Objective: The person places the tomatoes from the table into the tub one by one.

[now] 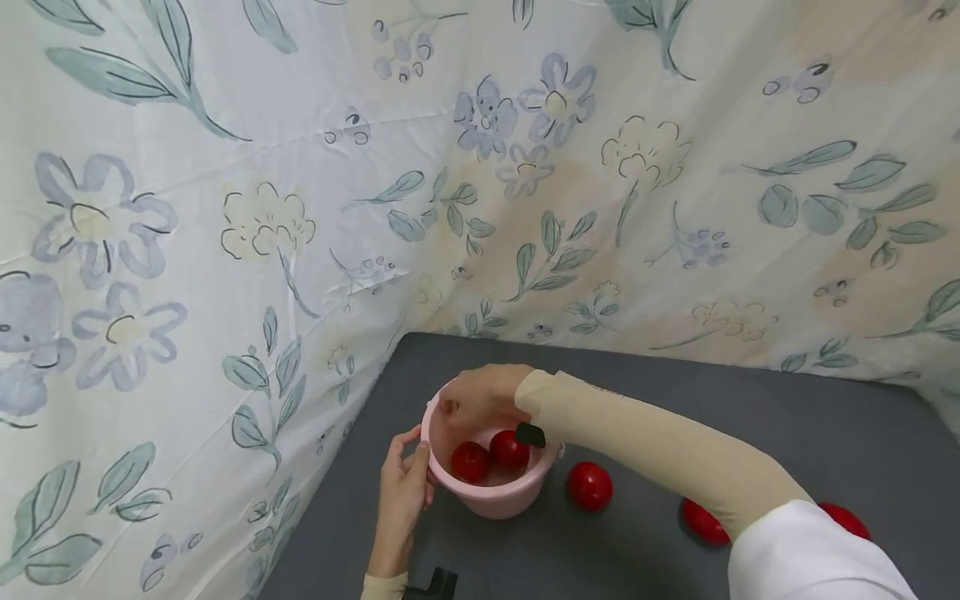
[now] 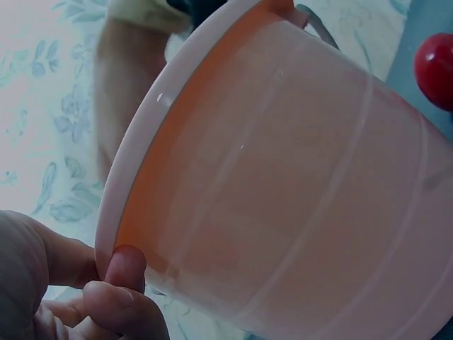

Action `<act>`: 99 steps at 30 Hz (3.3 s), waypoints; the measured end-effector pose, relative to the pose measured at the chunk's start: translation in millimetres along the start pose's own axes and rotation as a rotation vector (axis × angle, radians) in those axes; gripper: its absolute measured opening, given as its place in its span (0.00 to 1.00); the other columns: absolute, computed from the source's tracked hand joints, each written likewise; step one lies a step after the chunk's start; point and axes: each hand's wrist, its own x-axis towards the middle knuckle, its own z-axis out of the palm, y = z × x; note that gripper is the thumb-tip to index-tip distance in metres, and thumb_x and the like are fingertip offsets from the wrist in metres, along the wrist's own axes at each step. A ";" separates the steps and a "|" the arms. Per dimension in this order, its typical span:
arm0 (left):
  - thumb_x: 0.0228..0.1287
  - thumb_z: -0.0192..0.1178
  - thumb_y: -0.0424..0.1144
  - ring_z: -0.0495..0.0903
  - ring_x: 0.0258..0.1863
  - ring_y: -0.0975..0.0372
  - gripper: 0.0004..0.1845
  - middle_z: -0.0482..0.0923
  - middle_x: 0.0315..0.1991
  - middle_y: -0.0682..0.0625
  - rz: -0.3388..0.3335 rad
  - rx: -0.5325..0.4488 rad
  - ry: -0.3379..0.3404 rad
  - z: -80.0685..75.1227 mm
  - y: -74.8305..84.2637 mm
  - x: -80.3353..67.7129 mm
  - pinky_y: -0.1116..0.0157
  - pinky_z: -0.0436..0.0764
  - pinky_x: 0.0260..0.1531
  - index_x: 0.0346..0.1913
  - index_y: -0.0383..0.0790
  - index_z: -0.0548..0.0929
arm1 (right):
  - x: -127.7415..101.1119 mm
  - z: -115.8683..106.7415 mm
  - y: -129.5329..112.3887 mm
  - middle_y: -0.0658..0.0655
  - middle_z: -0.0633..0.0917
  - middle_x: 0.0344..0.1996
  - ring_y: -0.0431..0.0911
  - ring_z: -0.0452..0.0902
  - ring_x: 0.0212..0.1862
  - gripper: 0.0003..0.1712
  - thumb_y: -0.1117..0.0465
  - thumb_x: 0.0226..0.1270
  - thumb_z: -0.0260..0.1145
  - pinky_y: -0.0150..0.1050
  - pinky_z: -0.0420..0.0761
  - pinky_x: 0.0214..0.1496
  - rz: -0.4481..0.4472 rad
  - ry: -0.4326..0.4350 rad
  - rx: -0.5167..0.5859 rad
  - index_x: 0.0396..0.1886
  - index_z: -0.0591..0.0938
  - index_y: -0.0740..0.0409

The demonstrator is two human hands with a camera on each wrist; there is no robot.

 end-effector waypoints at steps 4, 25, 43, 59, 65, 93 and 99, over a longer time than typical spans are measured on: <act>0.79 0.50 0.39 0.65 0.10 0.66 0.21 0.72 0.19 0.53 -0.006 0.004 0.022 -0.9 -2.8 -1.2 0.72 0.65 0.13 0.69 0.38 0.68 | -10.6 -29.5 8.5 0.48 0.85 0.52 0.46 0.80 0.53 0.18 0.47 0.72 0.62 0.44 0.84 0.53 -0.134 0.178 0.018 0.58 0.81 0.42; 0.79 0.51 0.40 0.67 0.10 0.65 0.22 0.73 0.19 0.51 -0.012 0.039 0.051 -2.2 -8.2 2.4 0.71 0.67 0.13 0.70 0.41 0.68 | -55.5 -76.3 133.8 0.59 0.76 0.68 0.57 0.71 0.70 0.27 0.48 0.76 0.56 0.56 0.73 0.69 0.084 0.826 0.065 0.67 0.75 0.57; 0.79 0.51 0.41 0.67 0.11 0.65 0.22 0.74 0.20 0.51 -0.009 0.044 0.030 6.8 -3.2 2.5 0.71 0.67 0.14 0.71 0.42 0.67 | -66.1 -55.2 168.2 0.61 0.79 0.62 0.57 0.75 0.62 0.23 0.48 0.77 0.54 0.56 0.76 0.65 0.173 0.769 0.029 0.60 0.79 0.57; 0.79 0.51 0.42 0.68 0.11 0.65 0.22 0.74 0.20 0.50 -0.013 0.029 0.041 16.4 -3.0 2.9 0.71 0.67 0.14 0.70 0.43 0.68 | -37.5 0.6 196.6 0.63 0.80 0.61 0.59 0.76 0.61 0.21 0.49 0.73 0.61 0.59 0.80 0.60 0.218 0.696 -0.066 0.58 0.82 0.56; 0.79 0.51 0.42 0.68 0.11 0.65 0.22 0.74 0.20 0.50 -0.020 0.039 0.049 17.8 -3.8 3.9 0.71 0.67 0.13 0.70 0.43 0.68 | -26.8 23.6 206.5 0.63 0.78 0.63 0.59 0.74 0.63 0.24 0.48 0.73 0.62 0.61 0.78 0.60 0.228 0.617 -0.089 0.62 0.80 0.55; 0.79 0.51 0.41 0.68 0.11 0.65 0.22 0.73 0.19 0.51 0.013 0.040 0.047 21.1 -1.7 2.7 0.71 0.67 0.13 0.70 0.42 0.68 | -25.1 66.0 222.4 0.61 0.77 0.58 0.54 0.74 0.55 0.34 0.53 0.61 0.75 0.56 0.82 0.57 0.302 0.364 -0.049 0.66 0.74 0.51; 0.79 0.51 0.41 0.67 0.11 0.65 0.22 0.73 0.18 0.51 0.012 0.042 0.053 21.5 -2.0 2.8 0.71 0.67 0.13 0.70 0.42 0.68 | -27.9 63.3 224.7 0.61 0.77 0.58 0.53 0.74 0.55 0.34 0.52 0.62 0.74 0.53 0.83 0.54 0.283 0.358 -0.009 0.66 0.73 0.51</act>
